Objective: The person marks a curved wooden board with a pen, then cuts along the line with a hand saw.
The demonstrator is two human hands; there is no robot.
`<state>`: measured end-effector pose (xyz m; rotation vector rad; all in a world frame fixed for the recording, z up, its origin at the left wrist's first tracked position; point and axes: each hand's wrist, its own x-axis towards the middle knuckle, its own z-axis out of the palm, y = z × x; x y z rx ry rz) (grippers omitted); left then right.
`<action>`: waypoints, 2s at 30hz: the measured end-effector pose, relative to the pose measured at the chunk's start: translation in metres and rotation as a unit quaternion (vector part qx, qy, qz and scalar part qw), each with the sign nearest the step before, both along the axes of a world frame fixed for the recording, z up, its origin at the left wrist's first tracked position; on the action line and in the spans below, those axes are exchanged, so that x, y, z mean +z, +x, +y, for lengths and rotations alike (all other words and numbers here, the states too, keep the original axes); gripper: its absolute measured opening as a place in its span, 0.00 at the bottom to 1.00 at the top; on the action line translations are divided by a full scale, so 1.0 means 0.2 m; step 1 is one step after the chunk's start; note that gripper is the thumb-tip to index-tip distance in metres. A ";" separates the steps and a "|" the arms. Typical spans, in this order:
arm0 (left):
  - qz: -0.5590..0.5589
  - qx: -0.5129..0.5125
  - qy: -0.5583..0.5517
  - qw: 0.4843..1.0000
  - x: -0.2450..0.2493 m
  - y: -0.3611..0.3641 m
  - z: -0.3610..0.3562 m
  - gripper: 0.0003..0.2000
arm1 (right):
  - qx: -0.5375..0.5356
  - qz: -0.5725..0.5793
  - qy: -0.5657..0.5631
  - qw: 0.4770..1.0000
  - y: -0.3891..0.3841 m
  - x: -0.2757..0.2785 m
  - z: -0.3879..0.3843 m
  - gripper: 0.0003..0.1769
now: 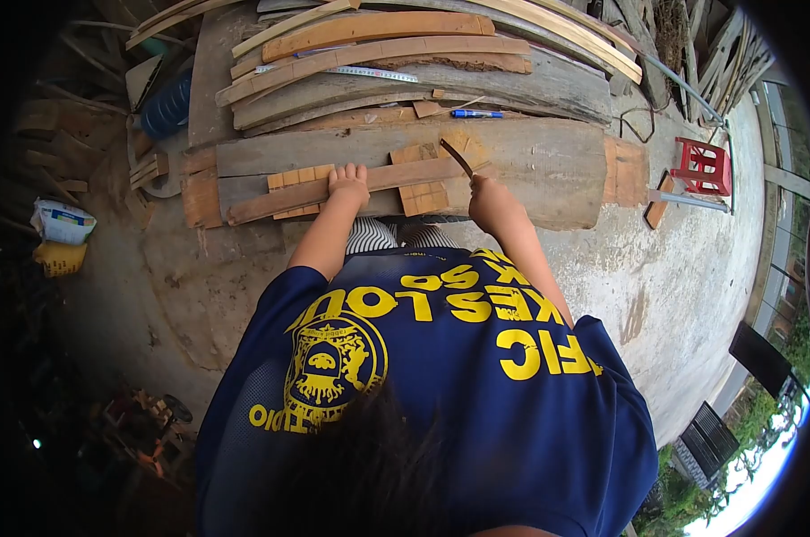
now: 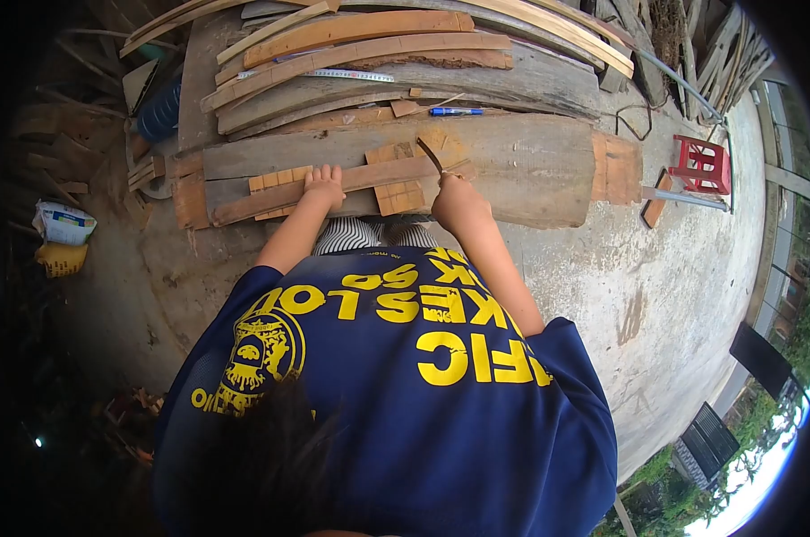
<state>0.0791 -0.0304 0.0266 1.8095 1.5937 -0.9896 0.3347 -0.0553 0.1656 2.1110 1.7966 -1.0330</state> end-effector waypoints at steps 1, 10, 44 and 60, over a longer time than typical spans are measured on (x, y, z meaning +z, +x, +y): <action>0.004 -0.001 0.002 1.000 0.00 0.00 0.00 0.31 | 0.000 0.005 -0.004 1.000 0.00 0.00 0.02 0.15; 0.005 0.000 0.007 1.000 0.01 0.00 0.00 0.32 | 0.042 0.070 0.011 0.997 -0.11 0.02 0.01 0.16; -0.003 -0.009 0.011 1.000 0.01 -0.02 -0.01 0.34 | -0.117 -0.066 0.061 0.989 0.33 0.05 0.10 0.16; -0.030 0.000 0.023 0.999 0.02 -0.02 -0.03 0.34 | -0.088 0.057 0.023 0.994 0.13 0.07 0.10 0.18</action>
